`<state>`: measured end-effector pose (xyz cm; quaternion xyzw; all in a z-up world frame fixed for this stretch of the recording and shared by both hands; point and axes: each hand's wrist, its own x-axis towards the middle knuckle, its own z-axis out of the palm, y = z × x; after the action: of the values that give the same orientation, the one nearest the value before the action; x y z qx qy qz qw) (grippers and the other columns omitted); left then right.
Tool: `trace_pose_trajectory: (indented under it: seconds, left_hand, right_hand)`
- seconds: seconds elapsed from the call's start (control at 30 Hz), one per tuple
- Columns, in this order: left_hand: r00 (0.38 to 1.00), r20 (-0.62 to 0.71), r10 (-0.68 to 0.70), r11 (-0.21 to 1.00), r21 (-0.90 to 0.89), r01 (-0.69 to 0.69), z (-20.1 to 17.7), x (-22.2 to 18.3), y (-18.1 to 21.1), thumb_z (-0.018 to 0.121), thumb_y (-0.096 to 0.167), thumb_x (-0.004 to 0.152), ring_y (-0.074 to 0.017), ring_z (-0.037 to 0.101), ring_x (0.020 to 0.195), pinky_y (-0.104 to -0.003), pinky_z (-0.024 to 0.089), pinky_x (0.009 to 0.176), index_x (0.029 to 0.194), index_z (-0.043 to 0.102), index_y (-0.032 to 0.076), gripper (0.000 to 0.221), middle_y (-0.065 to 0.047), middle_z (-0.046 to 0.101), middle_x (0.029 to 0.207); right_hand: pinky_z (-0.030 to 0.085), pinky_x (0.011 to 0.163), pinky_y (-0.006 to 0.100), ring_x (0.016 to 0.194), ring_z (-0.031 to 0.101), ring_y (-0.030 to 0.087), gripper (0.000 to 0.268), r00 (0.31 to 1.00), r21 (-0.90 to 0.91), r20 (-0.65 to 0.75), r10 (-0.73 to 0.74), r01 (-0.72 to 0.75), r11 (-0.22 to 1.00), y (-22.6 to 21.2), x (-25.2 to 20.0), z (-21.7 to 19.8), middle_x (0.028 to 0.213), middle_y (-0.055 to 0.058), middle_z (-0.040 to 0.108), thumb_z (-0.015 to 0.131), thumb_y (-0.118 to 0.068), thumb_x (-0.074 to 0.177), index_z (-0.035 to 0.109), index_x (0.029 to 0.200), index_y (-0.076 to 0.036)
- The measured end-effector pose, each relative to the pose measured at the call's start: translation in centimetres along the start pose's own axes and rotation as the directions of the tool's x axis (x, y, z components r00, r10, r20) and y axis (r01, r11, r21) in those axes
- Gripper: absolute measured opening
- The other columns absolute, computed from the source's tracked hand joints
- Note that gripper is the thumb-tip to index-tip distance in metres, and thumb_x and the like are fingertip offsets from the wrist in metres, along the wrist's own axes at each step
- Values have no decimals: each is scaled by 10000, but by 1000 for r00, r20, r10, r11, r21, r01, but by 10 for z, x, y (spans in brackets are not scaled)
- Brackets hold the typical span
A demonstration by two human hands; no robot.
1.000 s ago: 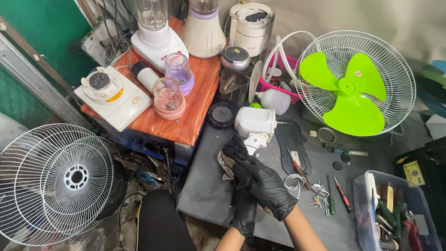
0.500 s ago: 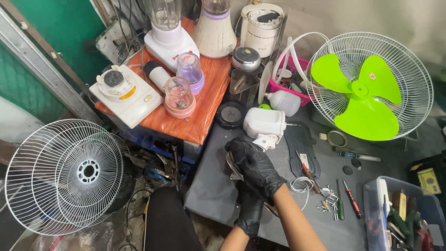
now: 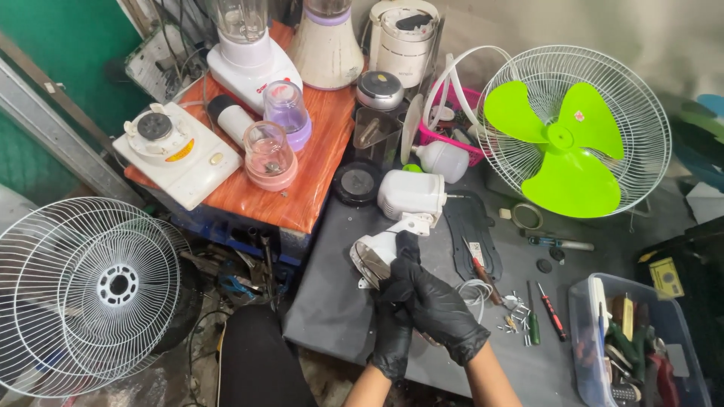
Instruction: Cleaning and assembling the plastic components of a desk fan base.
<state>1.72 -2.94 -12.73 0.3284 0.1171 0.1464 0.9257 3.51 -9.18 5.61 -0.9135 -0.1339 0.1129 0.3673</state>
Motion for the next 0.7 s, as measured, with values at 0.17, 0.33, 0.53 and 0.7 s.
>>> trace_pose_trajectory:
  seconds: [0.17, 0.33, 0.53, 0.7]
  left_hand:
    - [1000, 15, 19, 998, 58, -20, 1, -1, 2, 617, 397, 932, -225, 583, 1109, -379, 471, 973, 1145, 604, 61, 398, -140, 631, 1169]
    - [998, 40, 47, 992, 114, -52, 0, 4, 6, 631, 388, 927, -222, 592, 1089, -379, 480, 957, 1122, 612, 63, 379, -137, 639, 1145]
    - [994, 79, 69, 980, 182, -83, -1, 3, 7, 649, 375, 920, -218, 604, 1062, -379, 493, 935, 1092, 622, 66, 354, -132, 650, 1113]
    - [990, 111, 88, 961, 251, -114, 4, 3, 9, 667, 362, 914, -214, 616, 1035, -380, 505, 914, 1062, 633, 69, 330, -128, 661, 1082]
  right_hand:
    - [547, 950, 484, 1176, 658, 370, 566, 996, -203, -36, 81, -87, 975, -14, 12, 13, 1351, 99, 662, 562, -413, 903, 494, 1451, -290]
    - [587, 976, 482, 1137, 675, 321, 430, 984, -205, -152, 89, -120, 971, -20, 16, 14, 1171, 85, 754, 564, -473, 913, 657, 1283, -274]
    - [594, 972, 476, 1205, 656, 346, 442, 985, -15, -111, 133, -135, 991, -16, 2, 10, 1284, 60, 737, 604, -411, 858, 697, 1265, -265]
    - [528, 1064, 527, 1237, 629, 369, 591, 981, -132, -108, 160, -174, 976, -33, 13, 8, 1470, 34, 606, 649, -443, 806, 617, 1347, -208]
